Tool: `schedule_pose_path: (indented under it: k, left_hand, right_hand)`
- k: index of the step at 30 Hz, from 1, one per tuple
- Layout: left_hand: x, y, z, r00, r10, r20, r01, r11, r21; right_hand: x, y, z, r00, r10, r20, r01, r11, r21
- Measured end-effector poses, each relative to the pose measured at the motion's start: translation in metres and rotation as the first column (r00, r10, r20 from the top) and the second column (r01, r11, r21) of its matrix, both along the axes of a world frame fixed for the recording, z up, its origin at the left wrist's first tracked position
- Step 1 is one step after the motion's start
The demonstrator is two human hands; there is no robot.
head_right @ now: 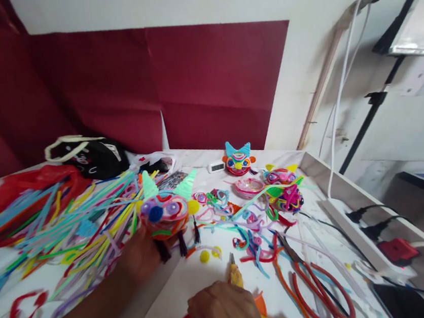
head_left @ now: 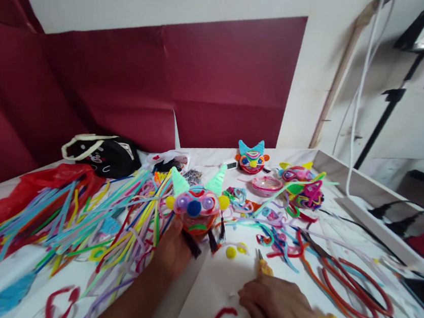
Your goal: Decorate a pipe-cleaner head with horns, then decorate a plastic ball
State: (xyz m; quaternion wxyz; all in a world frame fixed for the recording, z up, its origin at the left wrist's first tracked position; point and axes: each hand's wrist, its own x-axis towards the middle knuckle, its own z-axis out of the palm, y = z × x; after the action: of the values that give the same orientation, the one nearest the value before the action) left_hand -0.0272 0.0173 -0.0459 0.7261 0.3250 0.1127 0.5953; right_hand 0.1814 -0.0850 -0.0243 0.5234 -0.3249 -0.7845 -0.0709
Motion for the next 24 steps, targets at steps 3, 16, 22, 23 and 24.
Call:
schedule_pose_path:
  k: [3, 16, 22, 23, 24]
  left_hand:
    - [0.001, -0.001, 0.0, 1.0, 0.01, -0.007, -0.01, 1.0, -0.009]
    - [0.006, -0.003, 0.012, 0.998, 0.047, 0.032, -0.048, 0.999, 0.025]
    - [0.004, 0.0, 0.017, 0.983, 0.175, 0.058, -0.175, 0.985, -0.013]
    - [0.003, 0.001, 0.019, 0.979, 0.198, 0.055, -0.198, 0.98, -0.022]
    - [0.003, 0.001, 0.022, 0.974, 0.221, 0.051, -0.219, 0.975, -0.032]
  right_hand:
    - [0.005, 0.0, -0.001, 0.997, 0.07, 0.033, -0.069, 0.997, -0.043]
    - [0.005, 0.001, -0.012, 0.997, 0.076, -0.003, -0.076, 0.996, -0.036]
    - [0.008, 0.006, -0.018, 0.998, 0.069, 0.016, -0.069, 0.998, 0.001]
    - [0.009, 0.007, -0.017, 0.997, 0.072, 0.019, -0.072, 0.997, 0.02]
    - [0.01, 0.007, -0.017, 0.997, 0.071, 0.023, -0.072, 0.997, 0.04]
